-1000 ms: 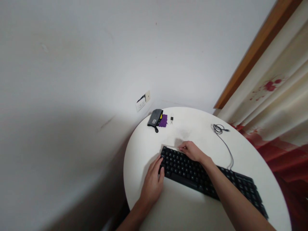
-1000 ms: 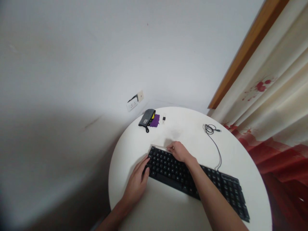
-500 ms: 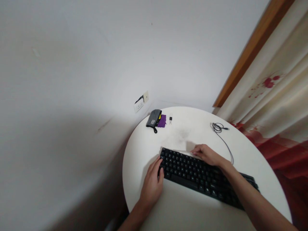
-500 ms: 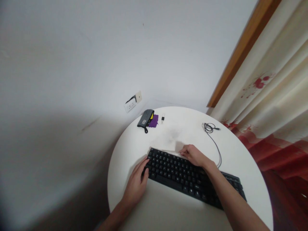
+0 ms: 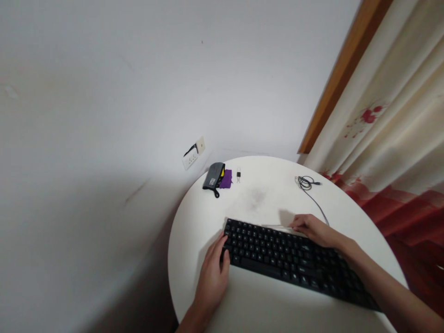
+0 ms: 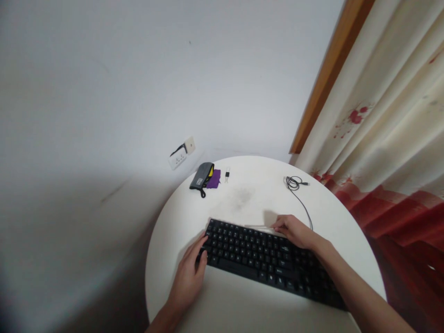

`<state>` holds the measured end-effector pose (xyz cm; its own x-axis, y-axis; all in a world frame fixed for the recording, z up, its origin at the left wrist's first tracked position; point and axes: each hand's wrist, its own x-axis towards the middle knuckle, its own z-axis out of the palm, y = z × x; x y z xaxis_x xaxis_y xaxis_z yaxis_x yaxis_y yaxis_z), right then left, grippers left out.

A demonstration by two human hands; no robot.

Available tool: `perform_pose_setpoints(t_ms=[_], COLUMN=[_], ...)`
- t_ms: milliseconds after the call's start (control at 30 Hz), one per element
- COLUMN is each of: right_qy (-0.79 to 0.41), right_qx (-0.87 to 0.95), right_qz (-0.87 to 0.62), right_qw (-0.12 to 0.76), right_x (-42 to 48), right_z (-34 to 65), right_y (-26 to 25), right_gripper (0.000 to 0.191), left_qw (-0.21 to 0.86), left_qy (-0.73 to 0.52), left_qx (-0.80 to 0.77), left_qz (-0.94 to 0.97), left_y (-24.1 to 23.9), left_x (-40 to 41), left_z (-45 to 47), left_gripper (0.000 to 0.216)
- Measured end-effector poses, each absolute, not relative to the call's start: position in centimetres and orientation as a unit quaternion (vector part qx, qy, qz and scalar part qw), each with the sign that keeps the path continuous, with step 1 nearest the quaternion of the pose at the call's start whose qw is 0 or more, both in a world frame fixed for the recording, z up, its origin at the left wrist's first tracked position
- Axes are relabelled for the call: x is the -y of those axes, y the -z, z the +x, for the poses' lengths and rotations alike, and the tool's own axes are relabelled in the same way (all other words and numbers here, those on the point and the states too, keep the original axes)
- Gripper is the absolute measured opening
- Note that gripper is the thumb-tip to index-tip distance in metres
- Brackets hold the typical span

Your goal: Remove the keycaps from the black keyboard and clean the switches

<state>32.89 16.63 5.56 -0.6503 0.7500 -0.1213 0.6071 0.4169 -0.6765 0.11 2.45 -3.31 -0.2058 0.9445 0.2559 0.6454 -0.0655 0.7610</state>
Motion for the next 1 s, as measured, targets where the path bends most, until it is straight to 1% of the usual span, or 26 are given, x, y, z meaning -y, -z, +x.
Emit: perform_pose_setpoints(t_ms=[100, 300, 600, 1000], right_qy=[-0.364, -0.356, -0.317, -0.312], right_qx=[0.823, 0.806, 0.816, 0.804], right_qz=[-0.425, -0.463, -0.478, -0.501], right_qw=[0.099, 0.097, 0.076, 0.074], right_x=[-16.3, -15.3, -14.3, -13.5], right_z=[34.4, 37.5, 41.8, 46.1], right_y=[-5.7, -5.3, -5.3, -4.3], right_gripper=[0.033, 0.037, 0.041, 0.043], left_qw=[0.176, 0.18, 0.171, 0.154], left_qy=[-0.415, -0.415, -0.413, -0.407], left_qx=[-0.66, -0.661, -0.661, -0.661], left_qz=[0.601, 0.599, 0.603, 0.612], left_y=[3.3, 3.3, 3.2, 3.3], left_x=[-2.5, -2.6, -2.7, -2.9], left_z=[0.1, 0.0, -0.1, -0.4], left_gripper=[0.04, 0.041, 0.04, 0.04])
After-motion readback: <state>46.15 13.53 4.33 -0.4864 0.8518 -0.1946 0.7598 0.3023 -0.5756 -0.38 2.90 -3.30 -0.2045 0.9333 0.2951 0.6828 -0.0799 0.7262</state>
